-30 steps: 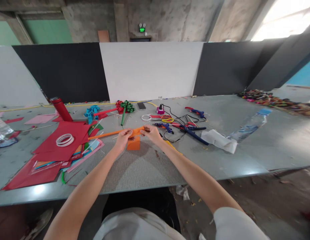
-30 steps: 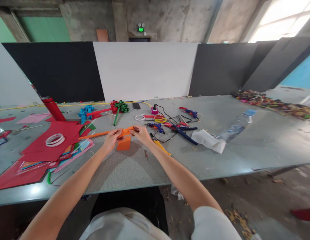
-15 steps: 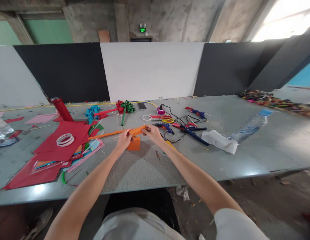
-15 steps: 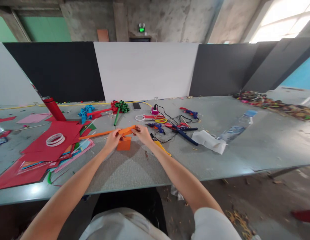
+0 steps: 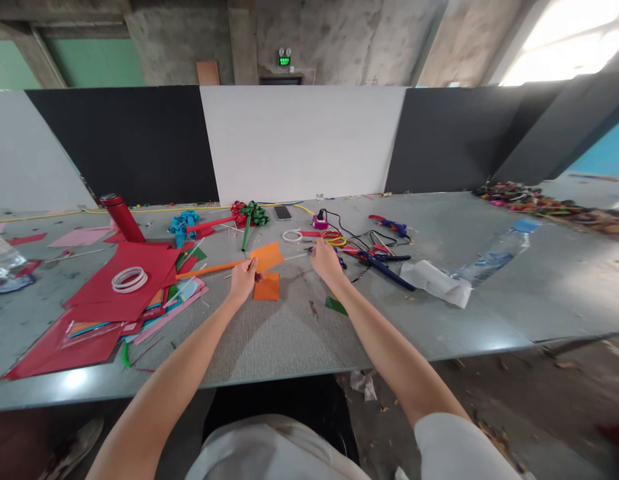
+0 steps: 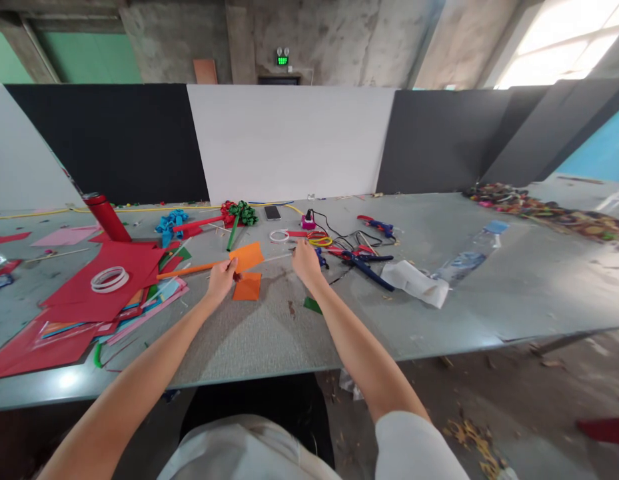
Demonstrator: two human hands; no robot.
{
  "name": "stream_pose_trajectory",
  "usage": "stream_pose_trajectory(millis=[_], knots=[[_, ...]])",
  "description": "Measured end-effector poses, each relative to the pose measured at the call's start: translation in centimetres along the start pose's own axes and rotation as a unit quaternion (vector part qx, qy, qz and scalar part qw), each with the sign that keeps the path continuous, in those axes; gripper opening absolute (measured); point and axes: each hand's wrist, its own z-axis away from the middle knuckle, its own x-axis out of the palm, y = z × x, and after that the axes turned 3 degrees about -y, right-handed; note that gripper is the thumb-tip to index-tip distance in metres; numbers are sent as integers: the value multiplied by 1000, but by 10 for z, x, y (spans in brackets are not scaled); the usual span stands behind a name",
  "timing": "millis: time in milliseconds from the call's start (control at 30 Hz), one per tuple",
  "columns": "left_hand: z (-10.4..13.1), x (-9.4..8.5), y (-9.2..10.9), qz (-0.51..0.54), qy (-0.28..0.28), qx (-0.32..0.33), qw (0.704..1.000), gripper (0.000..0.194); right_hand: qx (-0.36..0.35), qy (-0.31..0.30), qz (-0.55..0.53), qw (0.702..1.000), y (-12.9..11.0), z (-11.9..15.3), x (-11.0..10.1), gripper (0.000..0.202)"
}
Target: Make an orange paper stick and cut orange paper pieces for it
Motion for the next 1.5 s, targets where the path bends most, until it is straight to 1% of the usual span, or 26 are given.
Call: stream_pose_trajectory(millis=[67, 133, 200, 233, 300, 433, 533, 600, 667, 767, 900, 1000, 1067, 1133, 1200, 1267, 1333, 1400, 1500], knots=[[-1, -2, -4, -5, 11, -1, 1000, 49, 71, 35, 97, 992, 11, -3, -6, 40], [-2, -4, -6, -13, 21, -3, 1000, 48, 140, 37, 155, 977, 22, -4, -10, 54], [-2, -5, -7, -19, 36, -6, 999, 47, 193, 6, 176, 965, 32, -6, -11, 70], [-2, -5, -7, -22, 43, -6, 999, 47, 209, -13, 178, 961, 36, -7, -10, 74], [-2, -6, -6, -29, 53, -4, 998, 47, 219, -44, 176, 959, 43, -10, -9, 73], [-2, -6, -3, -25, 62, -5, 998, 45, 200, -66, 167, 963, 48, -14, -7, 56], [-3, -6, -4, -20, 66, -7, 998, 44, 200, -54, 168, 964, 46, -12, -8, 52], [-4, -6, -5, -17, 65, -10, 998, 43, 201, -21, 176, 963, 43, -10, -10, 51], [-5, -6, -8, -7, 63, -11, 998, 42, 197, 35, 180, 963, 40, -9, -14, 47], [-7, -5, -10, 9, 55, -12, 998, 41, 172, 103, 151, 968, 36, -12, -20, 43], [-7, -3, -12, 7, 46, -11, 999, 39, 171, 123, 60, 976, 33, -19, -28, 50], [-6, -2, -11, 1, 39, -11, 999, 38, 176, 142, 6, 974, 35, -20, -37, 52], [-5, -2, -11, 0, 38, -13, 999, 38, 163, 184, 32, 969, 37, -18, -47, 48], [-5, -2, -11, -2, 38, -14, 999, 37, 138, 241, 93, 956, 40, -14, -58, 44], [-6, -2, -12, -8, 38, -12, 999, 36, 109, 277, 138, 945, 41, -11, -68, 41], [-6, -2, -14, -12, 32, -8, 999, 35, 80, 272, 140, 949, 40, -9, -75, 40], [-6, -2, -15, -12, 25, -6, 1000, 32, 52, 238, 103, 964, 35, -8, -77, 40], [-7, -1, -16, -3, 19, -9, 1000, 30, 25, 199, 47, 979, 27, -7, -74, 39], [-7, 0, -15, 17, 17, -13, 1000, 28, -6, 166, -13, 986, 9, -2, -63, 37]])
